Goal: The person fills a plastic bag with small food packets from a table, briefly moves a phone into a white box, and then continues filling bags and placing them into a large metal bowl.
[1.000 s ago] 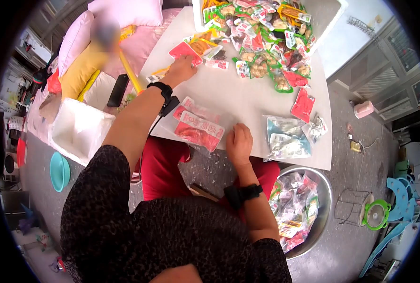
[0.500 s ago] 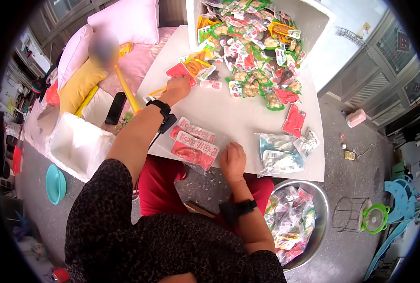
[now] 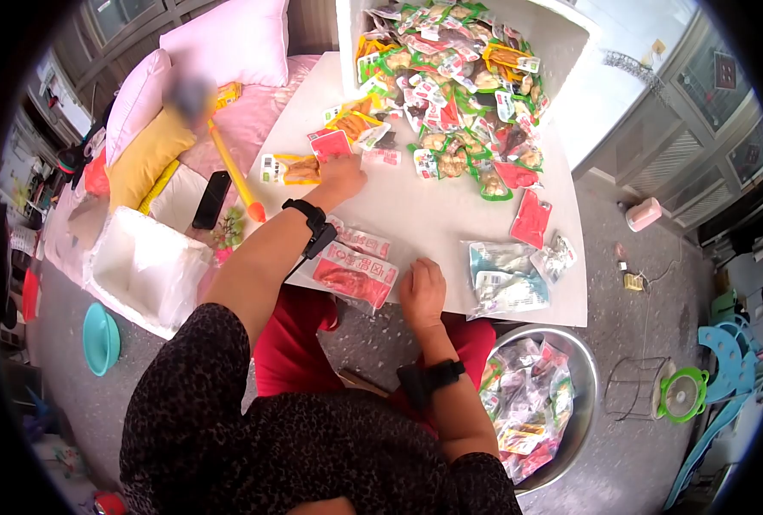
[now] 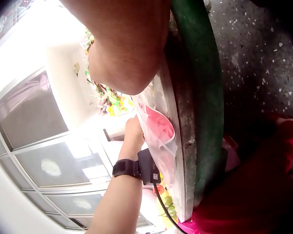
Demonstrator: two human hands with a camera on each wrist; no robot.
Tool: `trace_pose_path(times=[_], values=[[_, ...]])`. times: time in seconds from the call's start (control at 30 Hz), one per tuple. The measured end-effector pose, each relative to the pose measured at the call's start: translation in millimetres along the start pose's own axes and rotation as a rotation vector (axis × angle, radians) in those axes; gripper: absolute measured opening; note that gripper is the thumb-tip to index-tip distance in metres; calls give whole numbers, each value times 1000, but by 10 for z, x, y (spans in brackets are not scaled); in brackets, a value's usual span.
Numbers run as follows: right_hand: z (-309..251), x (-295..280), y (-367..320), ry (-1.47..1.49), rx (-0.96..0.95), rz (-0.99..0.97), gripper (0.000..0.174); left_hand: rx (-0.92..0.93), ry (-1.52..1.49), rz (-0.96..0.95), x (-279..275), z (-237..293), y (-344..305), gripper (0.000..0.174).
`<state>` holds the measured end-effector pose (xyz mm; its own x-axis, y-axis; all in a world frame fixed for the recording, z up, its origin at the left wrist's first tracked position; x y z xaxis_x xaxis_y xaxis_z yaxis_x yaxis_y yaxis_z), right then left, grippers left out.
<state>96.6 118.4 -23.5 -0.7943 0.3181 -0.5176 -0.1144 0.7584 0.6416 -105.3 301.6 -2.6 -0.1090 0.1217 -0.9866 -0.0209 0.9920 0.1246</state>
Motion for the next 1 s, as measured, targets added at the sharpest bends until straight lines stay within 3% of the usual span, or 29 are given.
trace_pose_path(times=[0.13, 0.23, 0.33, 0.4, 0.43, 0.5, 0.53, 0.57, 0.63, 0.73, 0.83, 0.97, 1.0], values=[[7, 6, -1, -13, -34, 8, 16, 32, -147, 81, -87, -34, -93, 25], [45, 9, -27, 9, -36, 5, 16, 30, -373, 357, -441, -195, -327, 25], [79, 16, -16, 66, -36, 46, 16, 59, -606, 366, -656, -425, -465, 18], [77, -27, -17, 99, -22, 70, 16, -77, -1084, 58, -613, -519, -553, 12], [93, -59, -20, 191, 96, 67, 15, -150, -1316, -106, -593, -528, -628, 9], [122, -122, -6, 372, 332, 61, 15, -139, -1535, -205, -644, -518, -839, 10], [165, -142, 8, 438, 274, 122, 19, -141, -1621, -250, -653, -503, -935, 9], [243, -147, 3, 612, 449, 157, 21, -144, -1709, -297, -641, -483, -1027, 8], [135, -248, 81, 955, 806, 229, 24, -99, -1807, -382, -604, -452, -1192, 4], [6, -371, 170, 1267, 866, 152, 30, -35, -1846, -463, -581, -370, -1389, 2], [-132, -427, 197, 1328, 858, -19, 34, 19, -1858, -497, -665, -261, -1595, 2], [-205, -461, 124, 1520, 883, -60, 26, -48, -1837, -451, -718, -86, -1758, 4], [-212, -487, 111, 1518, 888, -110, 25, 12, -1758, -501, -707, -57, -1783, 5]])
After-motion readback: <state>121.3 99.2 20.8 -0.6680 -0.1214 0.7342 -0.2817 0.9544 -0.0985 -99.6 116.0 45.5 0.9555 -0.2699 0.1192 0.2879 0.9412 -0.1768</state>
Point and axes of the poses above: each hand's wrist, its own y-axis towards the middle knuckle, its own x-axis out of the palm, z = x × y, the point moved 4 cm from there along y, towards the middle knuckle, and after that the axes turned 12 degrees about y, right-handed, at the moved point
